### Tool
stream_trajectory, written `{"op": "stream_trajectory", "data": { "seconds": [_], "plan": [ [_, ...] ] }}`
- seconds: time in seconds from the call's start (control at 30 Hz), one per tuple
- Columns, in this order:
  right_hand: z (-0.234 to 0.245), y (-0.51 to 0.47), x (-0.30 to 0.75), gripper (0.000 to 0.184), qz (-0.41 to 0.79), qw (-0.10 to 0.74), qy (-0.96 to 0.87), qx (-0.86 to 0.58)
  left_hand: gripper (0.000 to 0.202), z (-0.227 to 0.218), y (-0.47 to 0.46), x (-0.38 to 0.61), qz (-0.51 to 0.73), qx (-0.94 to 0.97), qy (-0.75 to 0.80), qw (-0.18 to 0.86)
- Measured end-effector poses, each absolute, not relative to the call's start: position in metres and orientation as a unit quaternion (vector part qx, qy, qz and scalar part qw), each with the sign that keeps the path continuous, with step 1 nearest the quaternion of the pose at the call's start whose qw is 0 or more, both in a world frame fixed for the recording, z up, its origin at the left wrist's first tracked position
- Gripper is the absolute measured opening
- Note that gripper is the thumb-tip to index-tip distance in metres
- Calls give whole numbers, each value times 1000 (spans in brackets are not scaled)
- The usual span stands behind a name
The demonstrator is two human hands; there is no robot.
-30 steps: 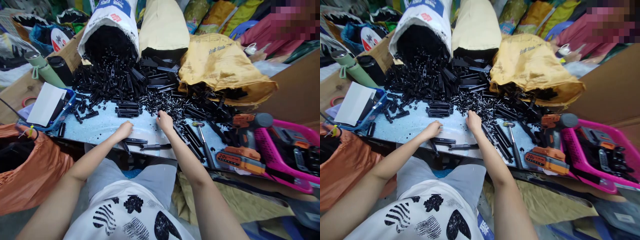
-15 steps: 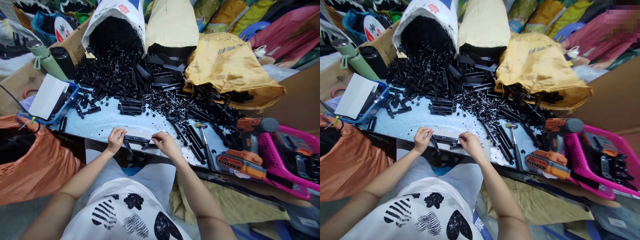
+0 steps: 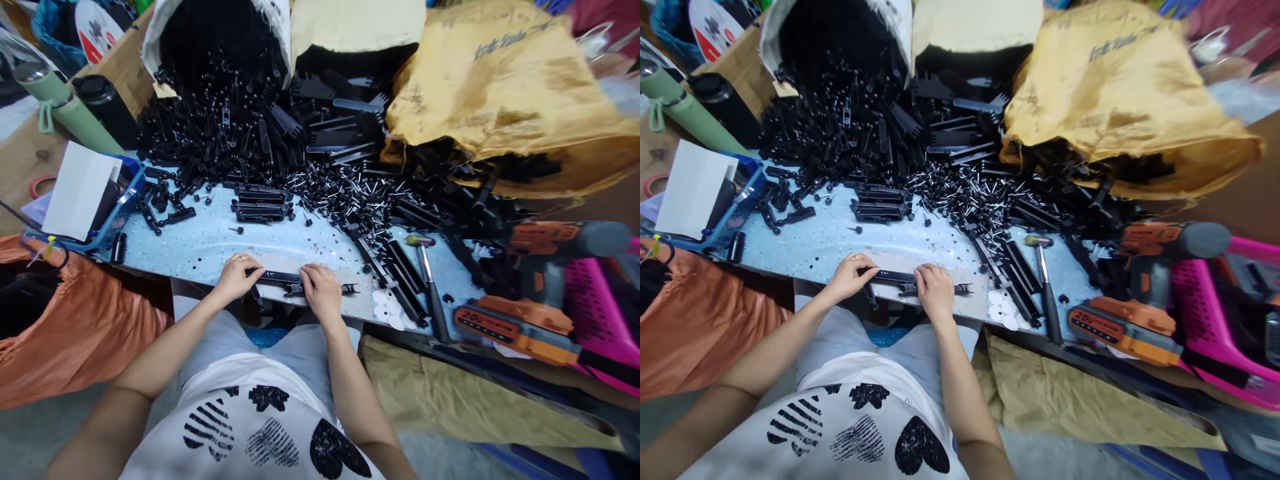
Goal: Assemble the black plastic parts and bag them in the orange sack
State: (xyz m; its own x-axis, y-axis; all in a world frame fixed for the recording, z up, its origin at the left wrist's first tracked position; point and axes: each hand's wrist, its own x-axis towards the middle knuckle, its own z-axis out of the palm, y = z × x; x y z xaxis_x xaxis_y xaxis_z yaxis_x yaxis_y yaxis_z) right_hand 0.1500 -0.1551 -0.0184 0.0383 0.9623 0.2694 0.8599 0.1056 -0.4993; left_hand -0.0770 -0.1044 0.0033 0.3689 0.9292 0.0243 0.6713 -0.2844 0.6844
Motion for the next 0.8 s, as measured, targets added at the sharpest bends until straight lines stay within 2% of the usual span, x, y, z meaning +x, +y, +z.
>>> {"op": "stream_trajectory", "data": {
  "seconds": [0.2,0.43,0.57,0.7,0.8],
  "plan": [
    [-22,-156,149,25,51,282,-680,-675,15,11,-92,-70,175,734,552,356],
    [-22,-153,150,23,59,281,-678,-676,32,15,-97,-52,120,747,601,257],
    [-20,-154,152,23,62,278,-689,-666,36,23,-106,-36,43,863,468,185],
    [-17,-158,169,31,68,251,-747,-612,65,28,-109,-18,-31,934,328,141],
    [-14,-161,187,48,30,181,-797,-575,61,29,-104,-12,-47,938,317,131]
  ]
}}
